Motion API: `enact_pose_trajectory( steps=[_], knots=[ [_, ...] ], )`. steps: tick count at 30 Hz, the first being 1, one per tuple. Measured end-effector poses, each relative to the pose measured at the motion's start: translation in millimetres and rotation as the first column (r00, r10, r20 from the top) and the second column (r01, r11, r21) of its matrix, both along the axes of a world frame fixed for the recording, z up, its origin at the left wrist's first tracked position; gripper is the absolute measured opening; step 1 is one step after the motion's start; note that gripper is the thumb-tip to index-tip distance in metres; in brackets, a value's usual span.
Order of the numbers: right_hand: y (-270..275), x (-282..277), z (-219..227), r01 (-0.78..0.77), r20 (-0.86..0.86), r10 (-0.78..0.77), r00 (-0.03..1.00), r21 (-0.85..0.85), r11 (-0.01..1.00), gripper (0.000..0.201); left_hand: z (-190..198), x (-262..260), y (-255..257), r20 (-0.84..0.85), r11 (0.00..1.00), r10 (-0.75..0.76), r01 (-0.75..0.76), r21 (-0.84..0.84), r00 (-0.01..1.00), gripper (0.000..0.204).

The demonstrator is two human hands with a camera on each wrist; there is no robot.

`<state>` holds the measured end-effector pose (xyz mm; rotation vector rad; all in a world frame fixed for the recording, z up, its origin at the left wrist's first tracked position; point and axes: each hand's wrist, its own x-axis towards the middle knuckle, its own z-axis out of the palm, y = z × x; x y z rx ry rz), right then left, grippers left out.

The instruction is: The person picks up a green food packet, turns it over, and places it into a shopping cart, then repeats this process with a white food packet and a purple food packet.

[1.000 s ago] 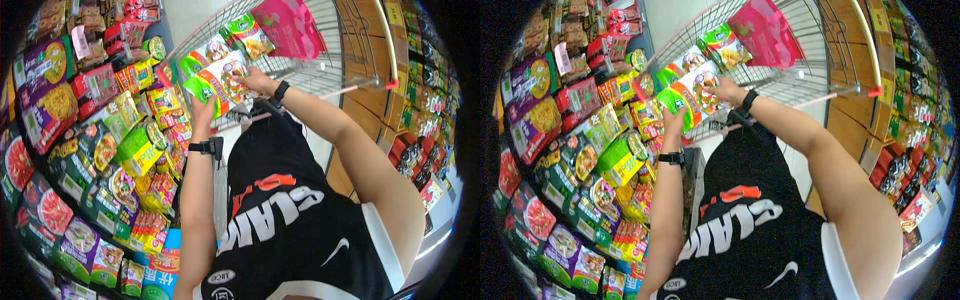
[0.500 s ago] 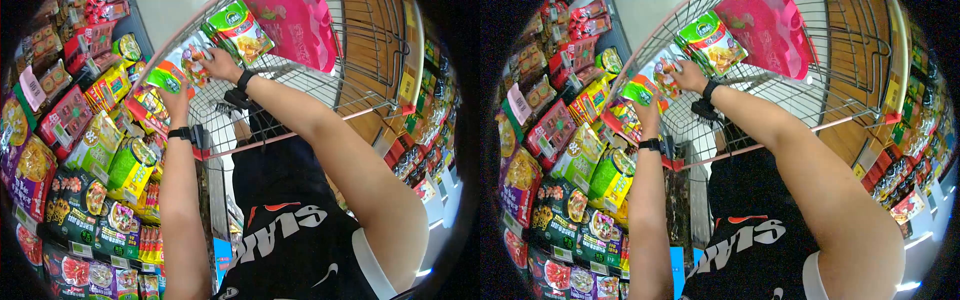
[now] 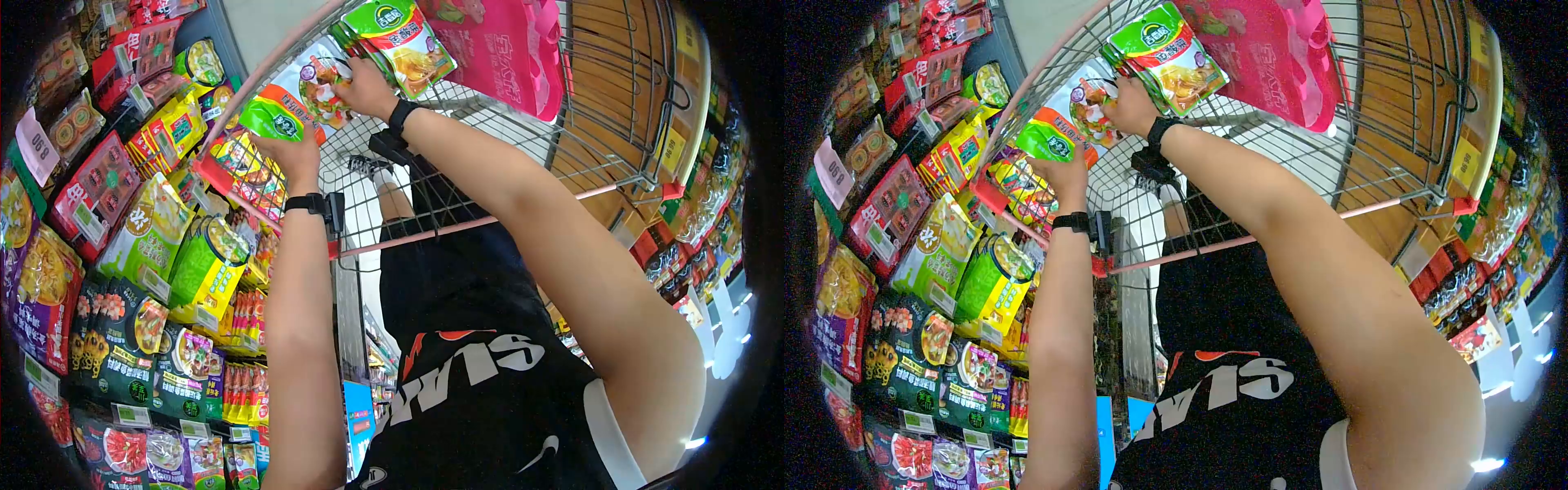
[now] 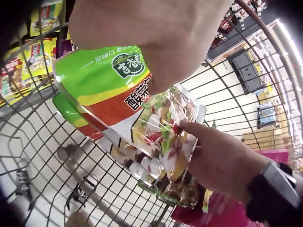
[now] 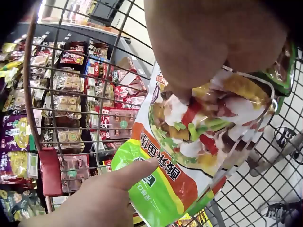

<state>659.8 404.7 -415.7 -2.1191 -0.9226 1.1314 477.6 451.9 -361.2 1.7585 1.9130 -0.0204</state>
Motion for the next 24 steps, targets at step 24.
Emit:
enact_pose_trajectory(
  steps=[24],
  knots=[
    [-25,32,134,-0.586,-0.036,0.602,0.798,-0.277,0.761,0.029,62,17,-21,-0.053,0.875,-0.480,0.475,-0.093,0.875,0.067]
  ],
)
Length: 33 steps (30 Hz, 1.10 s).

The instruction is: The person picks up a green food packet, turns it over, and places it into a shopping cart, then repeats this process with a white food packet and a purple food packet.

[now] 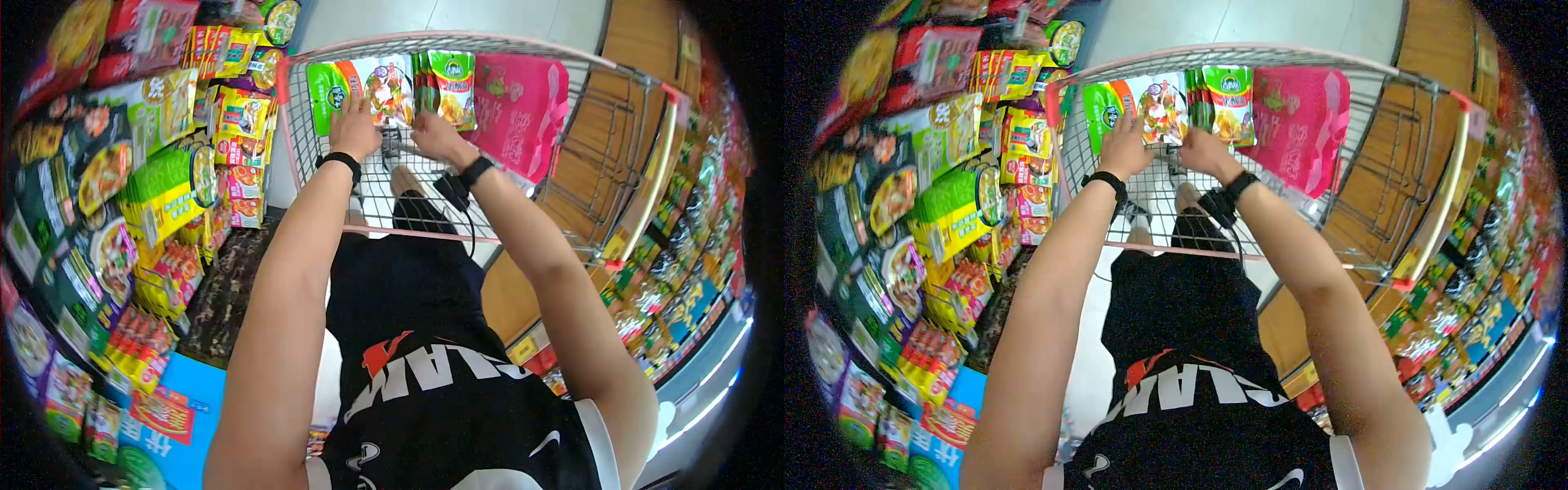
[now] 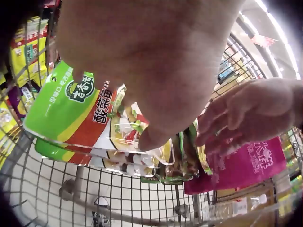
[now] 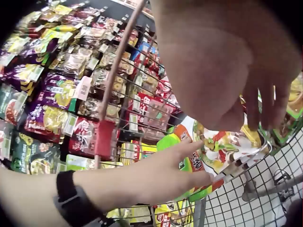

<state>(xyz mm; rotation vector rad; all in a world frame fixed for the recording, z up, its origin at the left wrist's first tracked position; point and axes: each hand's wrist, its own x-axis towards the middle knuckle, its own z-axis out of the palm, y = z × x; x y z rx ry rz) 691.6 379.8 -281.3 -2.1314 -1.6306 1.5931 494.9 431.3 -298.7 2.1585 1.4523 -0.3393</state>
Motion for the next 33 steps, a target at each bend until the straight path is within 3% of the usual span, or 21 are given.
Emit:
enact_pose_trajectory(
  steps=[1,3,4,5,7,9,12,14,17,19,21,22,25,26,27,29,30,31,33],
  knots=[
    [-15,1,-2,0.008,-0.057,-0.003,0.998,0.082,0.997,0.026,12,-3,1,0.090,0.985,0.102,-0.088,-0.146,0.991,0.062],
    [-28,-4,39,0.057,-0.182,-0.044,0.982,0.069,0.996,0.018,41,-14,5,0.234,0.879,0.316,-0.191,-0.436,0.920,0.052],
    [-32,-8,54,0.035,-0.183,-0.027,0.983,0.044,0.998,0.018,39,-24,-3,0.319,0.884,0.368,-0.221,-0.413,0.874,0.044],
    [-37,-13,66,0.016,-0.183,-0.012,0.983,0.022,1.000,0.017,44,-35,-6,0.372,0.811,0.411,-0.148,-0.566,0.833,0.045],
    [-49,-27,93,-0.041,-0.221,0.041,0.974,0.007,0.999,0.015,68,-58,-32,0.574,0.802,0.531,-0.151,-0.578,0.623,0.044],
    [-64,-43,98,-0.121,-0.234,0.125,0.964,0.030,0.992,0.016,119,-88,-54,0.656,0.836,0.518,-0.164,-0.524,0.549,0.040],
    [-66,-88,145,-0.252,-0.264,0.260,0.929,0.064,0.966,0.019,171,-150,-99,0.710,0.859,0.511,-0.258,-0.442,0.485,0.026],
    [-70,-112,169,-0.329,-0.316,0.355,0.880,0.134,0.935,0.018,170,-196,-136,0.688,0.829,0.556,-0.364,-0.424,0.467,0.021],
    [-82,-128,213,-0.397,-0.473,0.368,0.800,0.042,0.917,0.013,164,-267,-199,0.657,0.794,0.584,-0.502,-0.342,0.477,0.016],
    [-92,-125,239,-0.484,-0.348,0.455,0.820,0.006,0.875,0.014,159,-307,-238,0.686,0.764,0.587,-0.575,-0.293,0.430,0.013],
    [-102,-120,251,-0.601,-0.091,0.603,0.793,0.049,0.798,0.016,144,-341,-278,0.641,0.668,0.688,-0.641,-0.378,0.339,0.012],
    [-108,-118,252,-0.593,-0.015,0.594,0.804,0.051,0.804,0.018,128,-358,-298,0.629,0.649,0.700,-0.669,-0.363,0.339,0.017],
    [-106,-138,263,-0.681,0.106,0.673,0.732,0.103,0.725,0.015,134,-384,-336,0.608,0.572,0.737,-0.752,-0.328,0.295,0.023],
    [-99,-160,276,-0.678,0.067,0.675,0.735,0.099,0.729,0.020,123,-389,-348,0.618,0.567,0.724,-0.775,-0.279,0.307,0.025],
    [-91,-186,291,-0.660,-0.079,0.677,0.732,0.168,0.733,0.022,112,-395,-356,0.631,0.561,0.705,-0.799,-0.216,0.324,0.027],
    [-78,-248,331,-0.607,-0.366,0.677,0.638,0.302,0.735,0.026,117,-397,-365,0.601,0.494,0.766,-0.806,-0.326,0.227,0.034],
    [-71,-278,350,-0.589,-0.488,0.657,0.575,0.311,0.746,0.027,124,-397,-366,0.646,0.523,0.722,-0.807,-0.275,0.248,0.037],
    [-65,-307,368,-0.577,-0.600,0.626,0.499,0.310,0.756,0.029,125,-398,-370,0.707,0.540,0.679,-0.787,-0.299,0.198,0.035],
    [-55,-358,400,-0.515,-0.809,0.538,0.238,0.364,0.776,0.037,148,-403,-371,0.691,0.570,0.673,-0.780,-0.258,0.263,0.029]
  ],
)
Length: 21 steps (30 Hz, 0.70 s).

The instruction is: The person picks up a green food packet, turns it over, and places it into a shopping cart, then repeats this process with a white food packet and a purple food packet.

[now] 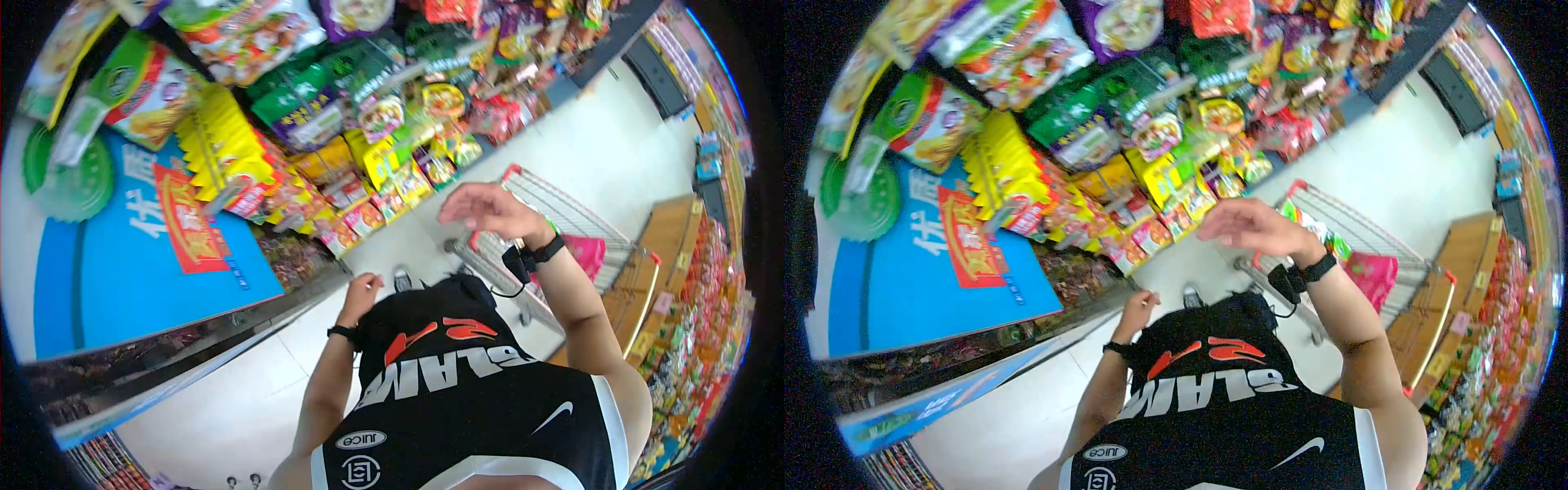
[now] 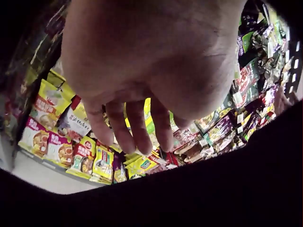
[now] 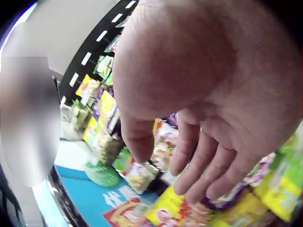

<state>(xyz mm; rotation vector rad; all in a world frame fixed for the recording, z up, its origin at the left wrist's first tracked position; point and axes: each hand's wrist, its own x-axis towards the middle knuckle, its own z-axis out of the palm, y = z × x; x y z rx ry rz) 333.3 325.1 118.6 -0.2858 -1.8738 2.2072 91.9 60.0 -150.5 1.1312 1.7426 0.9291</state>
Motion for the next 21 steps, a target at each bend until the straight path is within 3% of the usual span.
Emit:
enact_pose_trajectory(
  steps=[2,5,6,8,10,11,16,18,21],
  knots=[
    [11,-52,34,-0.076,-0.259,0.050,0.965,-0.093,0.993,0.043,19,-6,-4,-0.036,1.000,-0.023,0.023,0.014,0.999,0.025],
    [26,-125,84,-0.001,-0.402,-0.080,0.912,-0.198,0.980,0.051,31,-16,-22,-0.061,0.999,0.031,-0.029,0.021,0.998,0.024],
    [37,-148,90,-0.005,-0.448,-0.142,0.883,-0.310,0.951,0.051,30,-19,-28,-0.052,0.999,0.047,-0.047,0.009,0.998,0.024],
    [62,-190,96,-0.054,-0.385,-0.226,0.895,-0.596,0.801,0.062,38,-21,-41,-0.054,0.993,0.108,-0.105,0.046,0.993,0.026],
    [77,-229,97,0.020,-0.197,-0.303,0.932,-0.809,0.588,0.069,39,-22,-51,-0.053,0.990,0.138,-0.139,-0.010,0.989,0.025],
    [87,-249,85,0.094,-0.149,-0.307,0.940,-0.751,0.653,0.088,40,-20,-55,-0.041,0.986,0.164,-0.164,-0.007,0.986,0.024],
    [111,-314,66,0.292,0.026,-0.461,0.887,-0.805,0.516,0.104,50,-16,-65,-0.053,0.981,0.192,-0.191,0.020,0.980,0.025],
    [121,-327,62,0.274,-0.015,-0.481,0.877,-0.806,0.525,0.105,54,-17,-66,-0.074,0.976,0.215,-0.211,0.055,0.974,0.023],
    [118,-329,70,0.240,-0.006,-0.481,0.877,-0.861,0.449,0.104,53,-17,-68,-0.108,0.972,0.231,-0.223,0.079,0.967,0.020]
  ],
)
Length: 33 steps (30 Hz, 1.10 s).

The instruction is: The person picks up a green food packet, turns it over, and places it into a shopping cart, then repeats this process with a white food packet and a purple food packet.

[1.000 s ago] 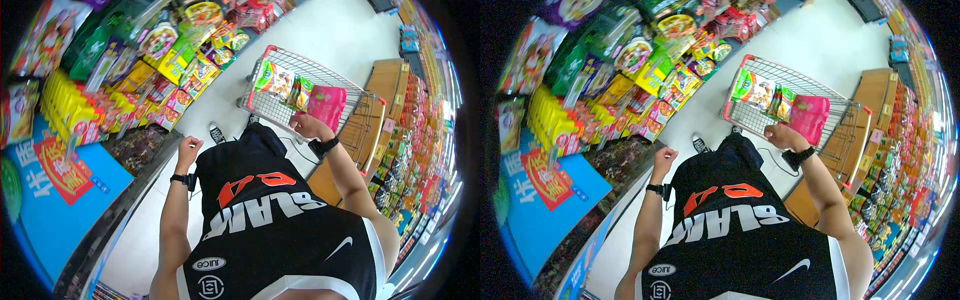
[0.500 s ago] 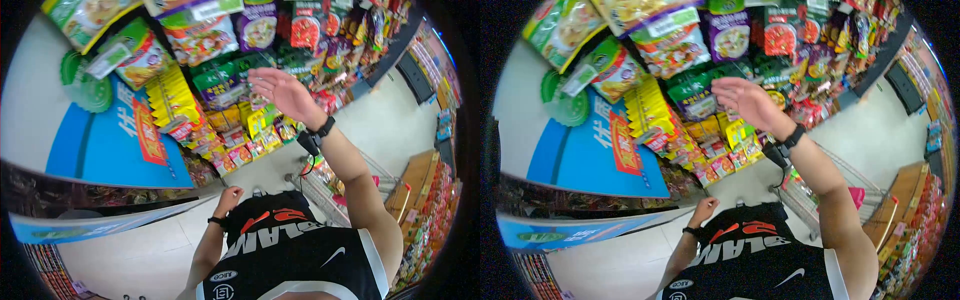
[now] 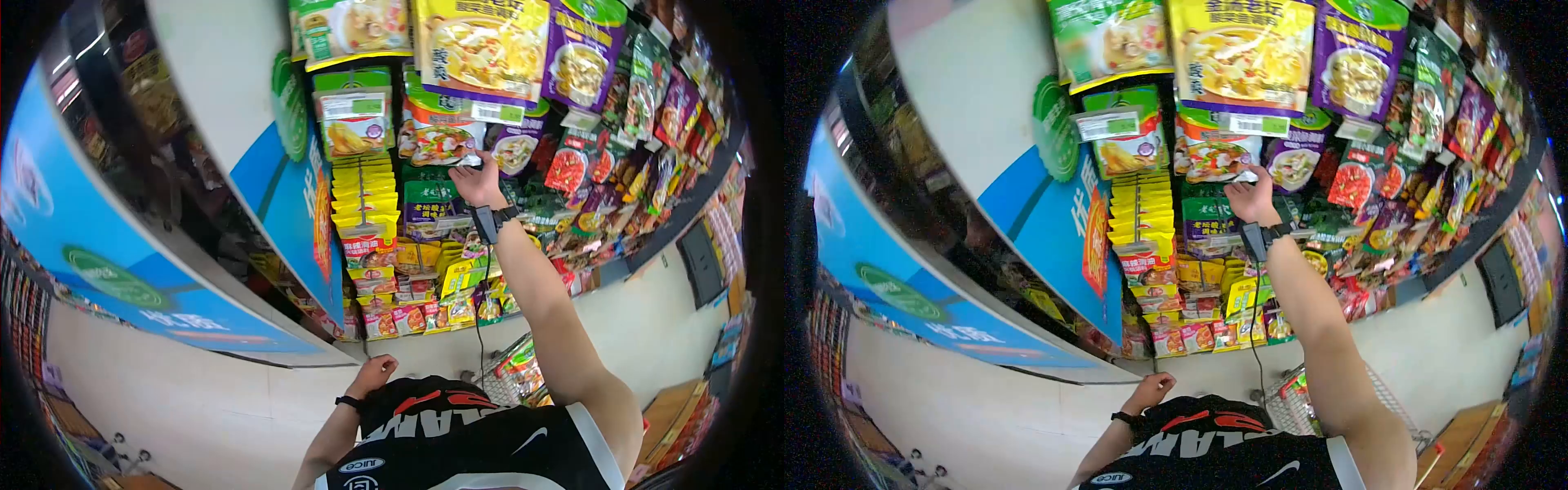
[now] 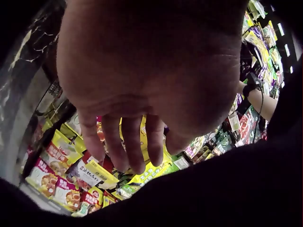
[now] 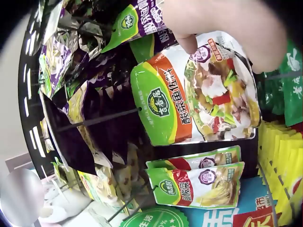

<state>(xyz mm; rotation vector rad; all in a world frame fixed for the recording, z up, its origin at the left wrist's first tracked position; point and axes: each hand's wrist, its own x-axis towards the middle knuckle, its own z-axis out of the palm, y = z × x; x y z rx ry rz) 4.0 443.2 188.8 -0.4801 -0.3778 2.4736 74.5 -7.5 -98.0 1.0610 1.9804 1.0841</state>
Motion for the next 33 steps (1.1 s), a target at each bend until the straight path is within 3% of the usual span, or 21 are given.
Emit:
enact_pose_trajectory(
  steps=[3,4,7,11,12,15,18,20,23,26,29,32,33],
  knots=[
    [0,4,-1,-0.018,0.101,0.025,0.995,-0.070,0.997,0.082,4,-2,1,-0.030,1.000,0.000,-0.001,-0.029,1.000,0.019],
    [-7,8,-1,-0.043,0.076,0.042,0.996,0.013,0.999,0.059,4,-3,2,-0.043,0.999,-0.017,0.015,-0.040,0.999,0.019],
    [-18,18,-5,0.010,0.111,-0.017,0.994,0.067,0.998,0.047,-2,-2,6,-0.041,0.999,-0.032,0.030,-0.028,0.999,0.021],
    [-44,43,4,-0.082,-0.095,0.101,0.990,0.191,0.978,0.051,-1,-1,16,-0.031,0.996,-0.073,0.071,-0.050,0.997,0.023],
    [-58,52,13,-0.054,-0.042,0.066,0.997,0.232,0.971,0.050,-2,-2,19,-0.026,0.996,-0.085,0.085,-0.027,0.996,0.024],
    [-74,77,18,-0.126,-0.189,0.178,0.966,0.260,0.957,0.052,-6,-4,29,-0.003,0.993,-0.114,0.114,0.028,0.993,0.024],
    [-81,101,12,-0.056,-0.162,0.116,0.980,0.335,0.941,0.049,6,-5,39,0.057,0.991,-0.100,0.095,0.089,0.993,0.023],
    [-89,118,13,-0.003,-0.113,0.044,0.993,0.341,0.940,0.047,22,-7,50,0.132,0.986,-0.075,0.054,0.157,0.988,0.021],
    [-111,146,19,-0.023,-0.118,0.075,0.990,0.389,0.921,0.047,58,-13,67,0.129,0.973,-0.091,0.060,0.225,0.987,0.017],
    [-127,172,10,-0.004,-0.045,0.025,0.999,0.427,0.904,0.046,99,-20,88,0.131,0.899,-0.215,0.144,0.413,0.968,0.023],
    [-147,191,-8,0.009,-0.015,-0.002,1.000,0.470,0.883,0.045,159,-9,109,0.370,0.766,-0.268,-0.036,0.642,0.889,0.030],
    [-166,208,-34,0.003,0.060,-0.037,0.997,0.487,0.874,0.047,173,-2,133,0.594,0.685,-0.343,-0.239,0.688,0.728,0.042],
    [-174,214,-38,-0.001,0.054,-0.030,0.998,0.501,0.865,0.048,181,-2,135,0.593,0.719,-0.309,-0.226,0.658,0.743,0.043]
  ],
)
